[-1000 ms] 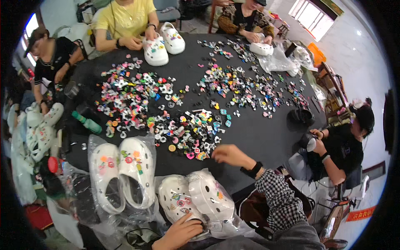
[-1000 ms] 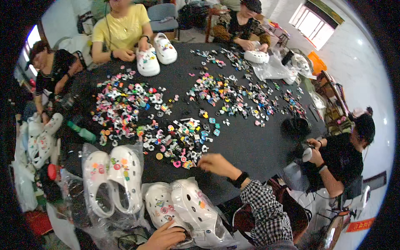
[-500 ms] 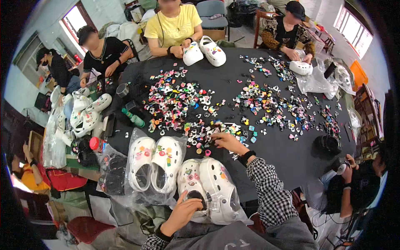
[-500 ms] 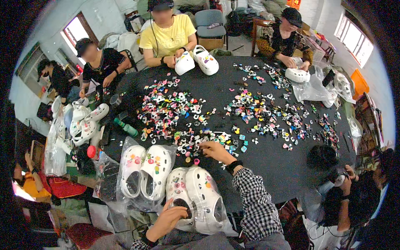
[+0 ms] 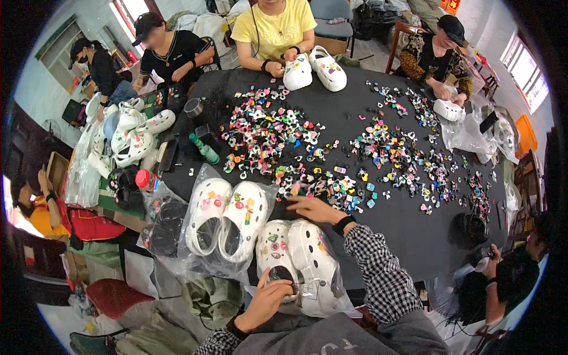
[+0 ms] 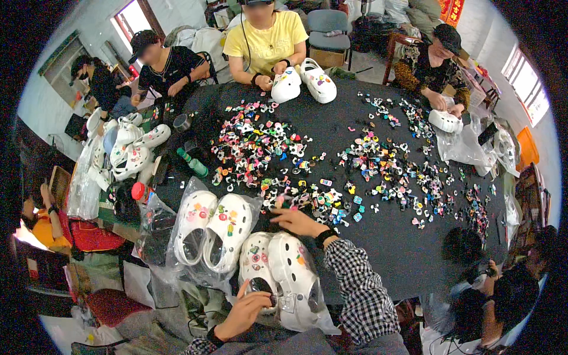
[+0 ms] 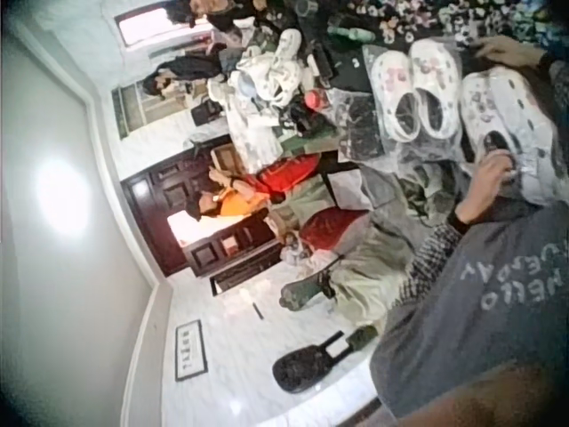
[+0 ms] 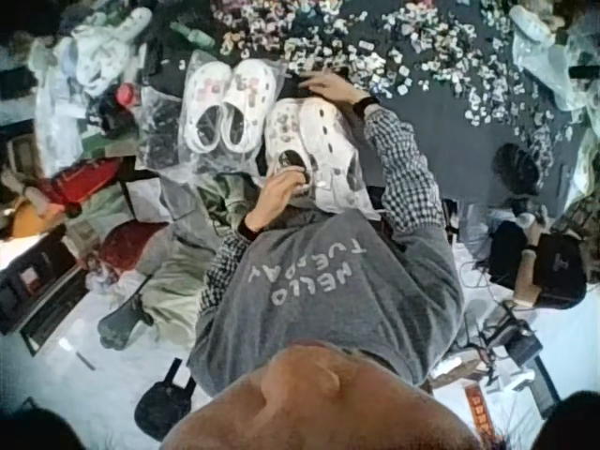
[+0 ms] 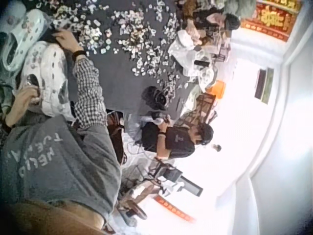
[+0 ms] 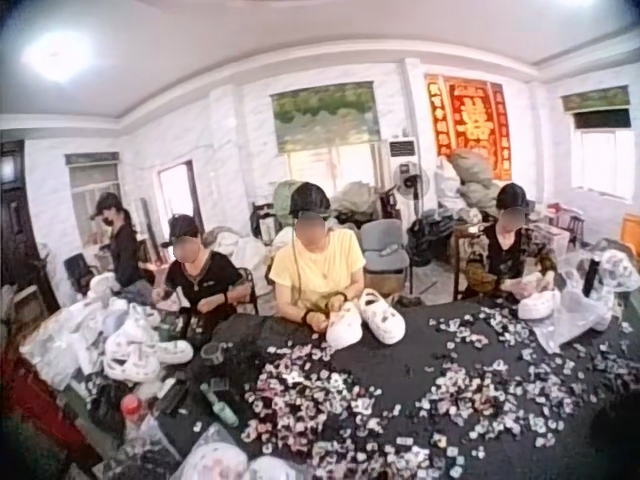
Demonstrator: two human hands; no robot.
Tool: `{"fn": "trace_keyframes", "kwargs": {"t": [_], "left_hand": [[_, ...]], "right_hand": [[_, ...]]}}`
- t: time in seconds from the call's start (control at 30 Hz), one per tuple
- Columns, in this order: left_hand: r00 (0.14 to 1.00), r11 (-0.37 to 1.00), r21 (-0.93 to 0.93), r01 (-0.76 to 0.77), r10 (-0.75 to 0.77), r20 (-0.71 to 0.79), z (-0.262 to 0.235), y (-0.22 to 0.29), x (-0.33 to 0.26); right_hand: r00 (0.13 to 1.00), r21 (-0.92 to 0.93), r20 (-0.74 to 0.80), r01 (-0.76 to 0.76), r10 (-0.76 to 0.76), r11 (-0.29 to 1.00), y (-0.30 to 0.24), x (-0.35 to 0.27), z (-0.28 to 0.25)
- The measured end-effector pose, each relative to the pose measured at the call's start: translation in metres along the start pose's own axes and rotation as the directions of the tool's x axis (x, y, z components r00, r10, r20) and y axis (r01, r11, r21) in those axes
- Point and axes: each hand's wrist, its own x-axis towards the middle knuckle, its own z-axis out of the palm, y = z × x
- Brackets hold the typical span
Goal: The recorder is attaching decorative charms to clogs at a manufacturing work table.
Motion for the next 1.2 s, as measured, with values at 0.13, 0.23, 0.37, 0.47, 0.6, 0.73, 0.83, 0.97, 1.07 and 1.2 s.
{"fn": "trace_keyframes", "kwargs": {"t": [0.13,0.23,0.37,0.47,0.6,0.73,0.83,0.97,1.07,1.2], "left_hand": [[0.992,1.000,-0.003,-0.003,0.002,-0.129,0.002,0.010,-0.004],[0.920,0.973,-0.125,0.193,-0.224,-0.321,0.000,0.002,-0.011],[0.735,0.695,-0.458,0.555,-0.667,-0.121,0.000,-0.028,-0.026],[0.729,0.576,-0.554,0.602,-0.679,0.087,0.015,-0.018,-0.013],[0.794,0.641,-0.554,0.531,-0.605,0.061,0.043,-0.047,0.001],[0.847,0.794,-0.395,0.462,-0.528,-0.070,0.035,-0.053,0.039],[0.849,0.762,-0.523,0.382,-0.513,-0.128,0.031,-0.075,0.061],[0.831,0.751,-0.480,0.454,-0.551,-0.075,0.039,-0.062,0.071],[0.822,0.749,-0.414,0.517,-0.569,-0.004,0.036,-0.074,0.053],[0.816,0.755,-0.416,0.507,-0.575,-0.050,0.024,-0.074,0.017]], "right_hand": [[0.946,-0.172,-0.323,-0.045,-0.014,0.984,0.002,-0.012,-0.013],[0.819,0.066,-0.544,-0.175,0.183,0.982,-0.027,-0.034,-0.022],[0.851,0.290,-0.335,-0.316,0.405,0.904,-0.055,-0.098,-0.002],[0.871,0.436,-0.108,-0.392,0.479,0.810,-0.072,-0.145,0.021],[0.845,0.580,-0.088,-0.387,0.527,0.717,-0.111,-0.163,0.032],[0.800,0.854,-0.171,-0.171,0.576,0.492,-0.101,-0.169,0.043],[0.790,0.816,-0.272,-0.113,0.549,0.566,-0.088,-0.148,0.040],[0.769,0.663,-0.374,-0.168,0.518,0.729,-0.067,-0.139,0.020],[0.803,0.543,-0.384,-0.204,0.457,0.815,-0.091,-0.134,0.017],[0.742,0.391,-0.477,-0.301,0.471,0.870,-0.100,-0.138,0.029]]}}
